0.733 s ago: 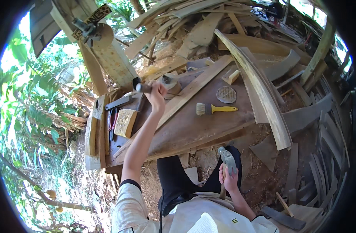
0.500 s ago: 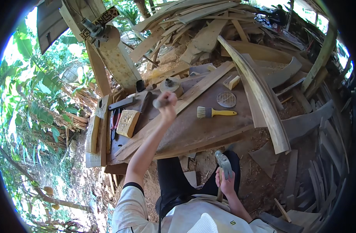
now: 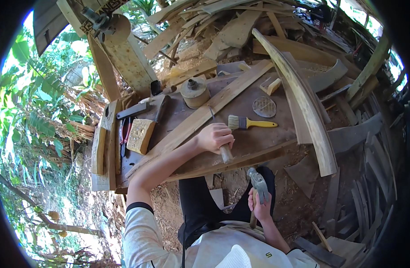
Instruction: The person uses a hammer and chisel to carve a wooden plank, then brushes the plank with a paintbrush to remove debris, and finally sands the plank with sandpaper to smooth the surface.
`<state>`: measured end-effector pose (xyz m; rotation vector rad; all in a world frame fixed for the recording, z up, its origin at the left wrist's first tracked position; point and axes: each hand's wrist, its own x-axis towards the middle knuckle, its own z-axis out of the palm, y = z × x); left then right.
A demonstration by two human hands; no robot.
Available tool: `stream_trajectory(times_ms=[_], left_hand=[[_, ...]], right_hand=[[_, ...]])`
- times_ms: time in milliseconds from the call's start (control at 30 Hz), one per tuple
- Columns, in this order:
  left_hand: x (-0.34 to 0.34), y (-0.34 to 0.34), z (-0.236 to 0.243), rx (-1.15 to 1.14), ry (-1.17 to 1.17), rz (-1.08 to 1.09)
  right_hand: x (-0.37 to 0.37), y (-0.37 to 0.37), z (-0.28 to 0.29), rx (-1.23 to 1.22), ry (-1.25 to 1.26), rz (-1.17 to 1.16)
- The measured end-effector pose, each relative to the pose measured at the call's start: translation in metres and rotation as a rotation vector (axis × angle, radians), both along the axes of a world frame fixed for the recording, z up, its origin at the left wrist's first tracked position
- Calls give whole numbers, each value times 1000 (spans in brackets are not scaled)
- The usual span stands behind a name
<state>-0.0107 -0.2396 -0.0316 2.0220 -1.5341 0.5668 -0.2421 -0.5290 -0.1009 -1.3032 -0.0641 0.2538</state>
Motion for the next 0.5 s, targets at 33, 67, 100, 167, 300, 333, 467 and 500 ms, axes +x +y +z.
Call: stream_trajectory(times_ms=[33, 67, 100, 167, 300, 333, 467, 500], left_hand=[[3, 0, 0, 34, 5, -34], [5, 1, 1, 71, -21, -46], [8, 1, 1, 107, -48, -58], [12, -1, 1, 114, -48, -77], [18, 1, 0, -1, -1, -66], [17, 1, 0, -30, 1, -56], [12, -4, -5, -75, -69, 2], [12, -4, -7, -78, -85, 30]], right_hand=[[1, 2, 2, -7, -4, -8], [3, 3, 4, -16, -22, -4], [5, 5, 7, -26, -39, 2], [11, 7, 11, -40, -78, 14], [19, 8, 11, 64, -86, 52], [20, 8, 9, 121, -65, 59], [21, 12, 0, 320, 93, 6], [23, 12, -2, 319, 95, 1]])
